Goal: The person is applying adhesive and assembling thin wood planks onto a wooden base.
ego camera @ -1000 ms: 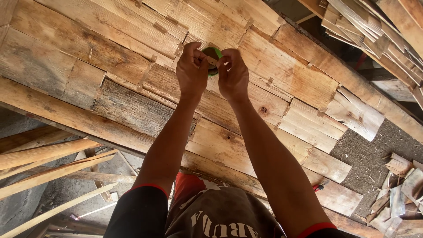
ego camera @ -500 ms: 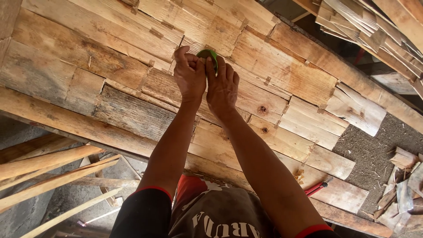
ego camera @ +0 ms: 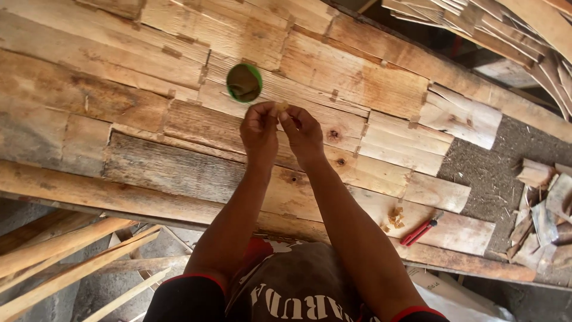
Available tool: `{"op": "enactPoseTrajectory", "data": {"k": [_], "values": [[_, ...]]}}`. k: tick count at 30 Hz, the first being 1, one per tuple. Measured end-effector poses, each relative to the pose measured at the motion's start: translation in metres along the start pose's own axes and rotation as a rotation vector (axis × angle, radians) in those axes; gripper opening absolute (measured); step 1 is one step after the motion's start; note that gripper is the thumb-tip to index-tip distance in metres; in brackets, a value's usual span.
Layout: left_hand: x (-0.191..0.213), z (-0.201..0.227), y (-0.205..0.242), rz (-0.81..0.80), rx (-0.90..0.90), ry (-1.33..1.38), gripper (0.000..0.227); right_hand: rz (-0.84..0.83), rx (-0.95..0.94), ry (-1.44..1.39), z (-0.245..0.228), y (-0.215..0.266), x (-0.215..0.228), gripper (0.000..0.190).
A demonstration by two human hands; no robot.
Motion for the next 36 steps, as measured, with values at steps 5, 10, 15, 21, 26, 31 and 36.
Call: {"op": "enactPoseTrajectory", "data": {"k": [5, 10, 15, 21, 26, 31, 36], "values": [[-0.03, -0.037, 0.032, -0.055, 0.049, -0.114, 0.011, 0.069, -0.168, -0.316, 0.011, 0.02, 0.051, 0.02], [-0.059, -0.076, 0.056, -0.124, 0.042, -0.158, 0.009, 0.159, -0.135, -0.331, 0.029, 0.033, 0.102, 0.015], [-0.094, -0.089, 0.073, -0.259, 0.115, -0.563, 0.04, 0.248, -0.085, -0.25, 0.073, 0.035, 0.161, 0.011], [-0.105, -0.14, 0.063, -0.664, -0.312, -1.154, 0.056, 0.309, -0.078, 0.28, 0.087, 0.025, 0.238, 0.013], [-0.12, -0.165, 0.04, -0.854, -0.56, -1.416, 0.075, 0.249, 0.014, 0.487, 0.086, -0.01, 0.261, 0.013], [-0.127, -0.176, 0.028, -0.953, -0.436, -1.436, 0.089, 0.156, 0.087, 0.618, 0.091, -0.042, 0.268, 0.009], [-0.119, -0.181, 0.025, -0.963, -0.468, -1.424, 0.088, 0.082, 0.028, 0.672, 0.091, -0.067, 0.268, 0.008]]}}
Point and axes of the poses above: each hand's wrist, its own y-axis away from the middle knuckle, its own x-axis out of the back of the hand, z = x × y, the point moved 1 cm from there along -y, towards the middle knuckle, and after that the axes turned 4 degrees about y, right-handed, at the moved point
